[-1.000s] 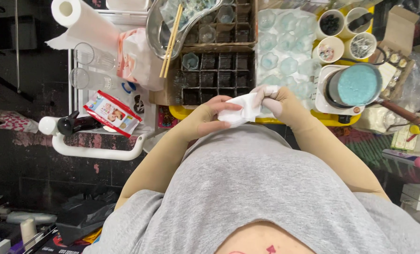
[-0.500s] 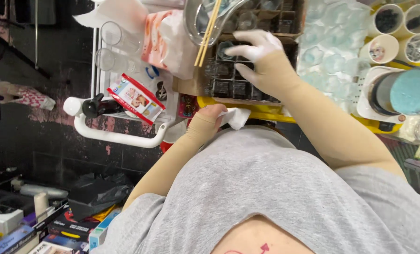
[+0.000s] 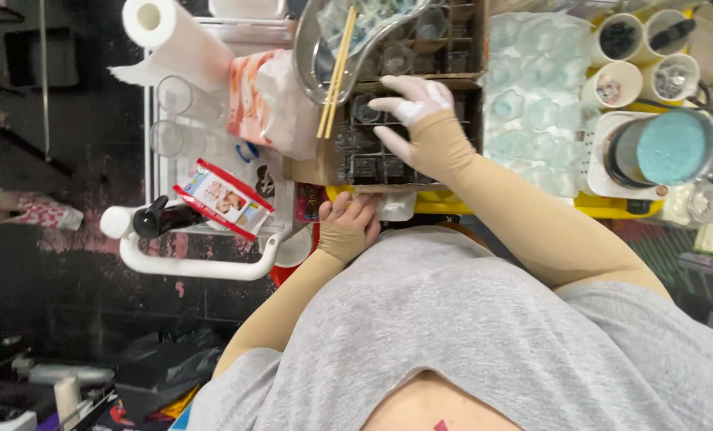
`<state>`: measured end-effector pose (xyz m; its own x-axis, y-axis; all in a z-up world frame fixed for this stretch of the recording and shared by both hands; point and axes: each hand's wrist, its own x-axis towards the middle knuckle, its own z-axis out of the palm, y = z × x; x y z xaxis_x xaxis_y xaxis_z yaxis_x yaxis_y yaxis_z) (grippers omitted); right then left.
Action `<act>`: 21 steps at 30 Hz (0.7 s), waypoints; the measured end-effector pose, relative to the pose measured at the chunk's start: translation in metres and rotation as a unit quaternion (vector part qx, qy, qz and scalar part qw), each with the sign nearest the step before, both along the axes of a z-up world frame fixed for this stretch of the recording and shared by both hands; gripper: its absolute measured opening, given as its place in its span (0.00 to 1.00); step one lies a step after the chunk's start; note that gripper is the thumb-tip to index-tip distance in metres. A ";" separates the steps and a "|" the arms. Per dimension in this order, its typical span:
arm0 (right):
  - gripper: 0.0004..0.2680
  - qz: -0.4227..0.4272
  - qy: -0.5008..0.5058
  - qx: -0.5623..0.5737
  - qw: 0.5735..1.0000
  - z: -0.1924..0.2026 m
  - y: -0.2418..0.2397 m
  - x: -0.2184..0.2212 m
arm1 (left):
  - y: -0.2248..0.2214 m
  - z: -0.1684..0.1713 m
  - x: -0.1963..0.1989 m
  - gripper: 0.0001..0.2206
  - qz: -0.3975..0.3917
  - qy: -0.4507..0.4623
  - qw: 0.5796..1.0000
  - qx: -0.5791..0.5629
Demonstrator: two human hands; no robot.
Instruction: Wiping and organizing small glass containers at a workbench in a candle studio.
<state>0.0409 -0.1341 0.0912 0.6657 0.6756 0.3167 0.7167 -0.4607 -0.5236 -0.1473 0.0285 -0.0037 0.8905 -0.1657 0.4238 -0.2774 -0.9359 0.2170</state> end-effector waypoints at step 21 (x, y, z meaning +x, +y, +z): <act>0.08 -0.205 -0.031 -0.223 0.953 -0.028 -0.144 -0.071 | 0.008 -0.033 -0.007 0.12 -0.005 -0.072 0.997 0.001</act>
